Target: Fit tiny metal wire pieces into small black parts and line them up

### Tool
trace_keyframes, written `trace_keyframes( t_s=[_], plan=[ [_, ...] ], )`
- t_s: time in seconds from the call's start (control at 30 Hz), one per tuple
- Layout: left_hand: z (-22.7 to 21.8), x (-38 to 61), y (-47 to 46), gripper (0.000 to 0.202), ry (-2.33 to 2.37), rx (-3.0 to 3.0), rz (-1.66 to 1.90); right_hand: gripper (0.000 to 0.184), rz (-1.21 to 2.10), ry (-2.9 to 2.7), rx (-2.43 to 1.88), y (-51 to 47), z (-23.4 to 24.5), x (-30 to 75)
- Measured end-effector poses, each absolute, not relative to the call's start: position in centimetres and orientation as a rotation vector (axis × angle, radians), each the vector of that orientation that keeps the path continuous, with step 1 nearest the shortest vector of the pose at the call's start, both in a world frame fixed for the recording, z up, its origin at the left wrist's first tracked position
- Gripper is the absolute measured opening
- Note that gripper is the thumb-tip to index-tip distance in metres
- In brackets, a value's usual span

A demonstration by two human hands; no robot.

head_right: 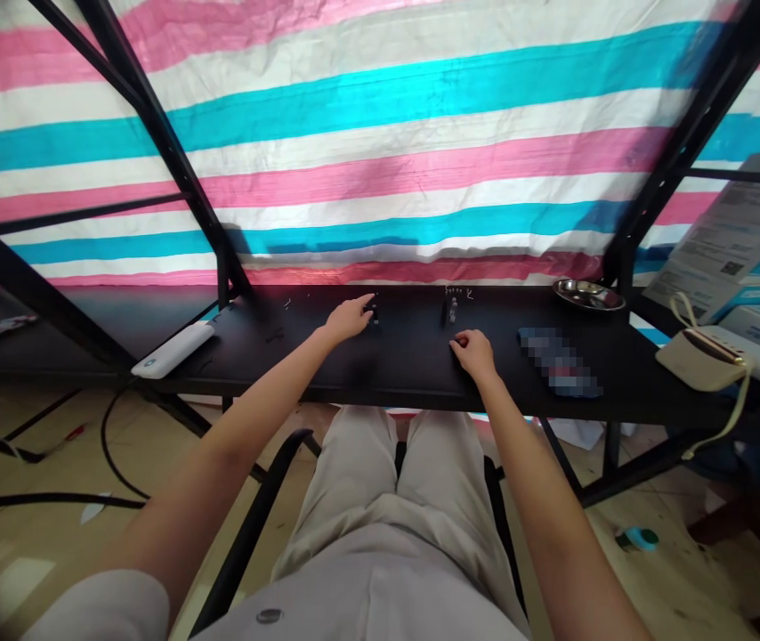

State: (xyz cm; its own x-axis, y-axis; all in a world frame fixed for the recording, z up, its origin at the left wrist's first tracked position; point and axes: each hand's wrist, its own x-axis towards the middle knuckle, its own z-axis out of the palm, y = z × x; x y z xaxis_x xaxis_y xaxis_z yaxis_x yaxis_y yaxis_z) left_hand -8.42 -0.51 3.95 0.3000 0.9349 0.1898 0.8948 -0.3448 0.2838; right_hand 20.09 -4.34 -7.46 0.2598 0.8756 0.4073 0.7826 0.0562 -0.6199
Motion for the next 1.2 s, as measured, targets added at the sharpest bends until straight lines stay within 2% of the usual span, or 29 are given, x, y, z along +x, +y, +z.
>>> trace_keyframes(
  t_s=[0.17,0.5,0.83,0.93,1.2],
  plan=[
    [3.8,-6.8,0.3,0.049,1.768,2.468,0.293,0.028,0.217,-1.465,-1.626,-5.8,-7.0,19.6],
    [2.5,-5.1,0.6,0.030,1.816,2.503,0.203,0.026,0.214,-1.486,-1.596,-5.9,-6.8,19.6],
    [1.5,-6.1,0.6,0.028,1.787,2.510,0.528,0.026,0.231,-1.478,-1.630,-6.4,-6.3,19.4],
    [2.0,-7.3,1.3,0.030,1.834,2.448,0.552,0.027,0.238,-1.482,-1.624,-6.4,-6.4,19.4],
    [2.3,-7.6,2.0,0.054,1.725,2.421,0.414,0.028,0.240,-1.496,-1.623,-6.3,-6.4,19.4]
  ],
)
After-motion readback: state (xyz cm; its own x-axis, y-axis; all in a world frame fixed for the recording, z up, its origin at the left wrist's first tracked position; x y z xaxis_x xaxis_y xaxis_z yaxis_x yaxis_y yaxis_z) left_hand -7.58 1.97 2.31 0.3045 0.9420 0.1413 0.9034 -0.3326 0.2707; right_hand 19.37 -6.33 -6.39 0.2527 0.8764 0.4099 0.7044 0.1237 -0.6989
